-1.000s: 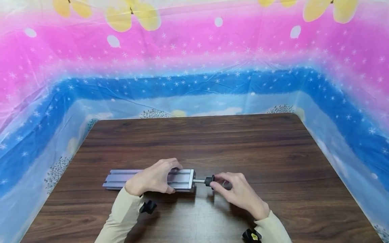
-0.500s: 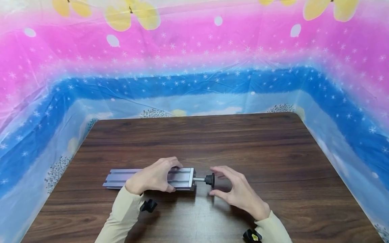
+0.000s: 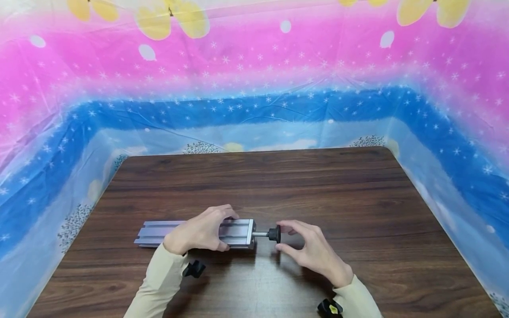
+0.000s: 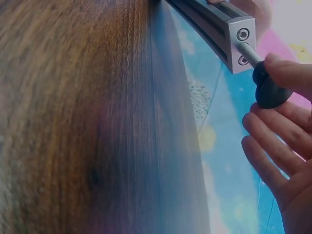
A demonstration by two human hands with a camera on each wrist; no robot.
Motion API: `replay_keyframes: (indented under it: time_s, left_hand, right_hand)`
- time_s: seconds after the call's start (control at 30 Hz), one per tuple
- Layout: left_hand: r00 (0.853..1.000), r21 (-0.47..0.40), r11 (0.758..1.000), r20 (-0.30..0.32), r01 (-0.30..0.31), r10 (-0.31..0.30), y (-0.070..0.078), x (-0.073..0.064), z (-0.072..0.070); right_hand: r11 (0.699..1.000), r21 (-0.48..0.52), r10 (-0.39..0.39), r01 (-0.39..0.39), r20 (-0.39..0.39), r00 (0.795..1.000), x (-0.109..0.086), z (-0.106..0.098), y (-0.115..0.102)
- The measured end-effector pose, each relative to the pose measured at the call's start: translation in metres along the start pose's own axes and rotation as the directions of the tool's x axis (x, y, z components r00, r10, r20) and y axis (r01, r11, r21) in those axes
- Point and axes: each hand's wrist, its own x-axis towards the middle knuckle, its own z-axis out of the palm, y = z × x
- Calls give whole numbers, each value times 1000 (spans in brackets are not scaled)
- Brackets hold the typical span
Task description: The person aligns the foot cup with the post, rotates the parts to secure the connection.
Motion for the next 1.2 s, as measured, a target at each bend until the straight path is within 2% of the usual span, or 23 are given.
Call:
replay_keyframes:
  time_s: [0.2,0.5,0.6,0.8,0.97,1.07,1.2]
  left_hand:
    - [1000,-5,1000,9,1,-1,-1,0,1]
    - [1000,-4,1000,8,-8,8,0,-1,0]
    - [1000,-5,1000,8,-7,7,1,-2,0]
    - [1000,-8,1000,-7,-16,16,-1,-2,0]
    - [1000,-1,1000,-13,-21,21,-2,-2,0]
    - [1000,6,1000,-9,-17,17,-2,-2,0]
    - [1000,5,1000,-5,-9,9,-2,-3,1]
  right_hand:
    - [999,6,38,-38,14,999,0,2,2]
    - [986,23,162,-164,63,985,2,3,-2]
    - [984,42,169,-172,74,983,2,2,-3]
    - [997,63,50,-52,39,998,0,-1,-3]
    - [996,86,-40,38,20,999,2,0,-4]
    - [995,82,-56,55,9,998,3,1,-4]
    - [998,50,-33,32,20,999,2,0,-3]
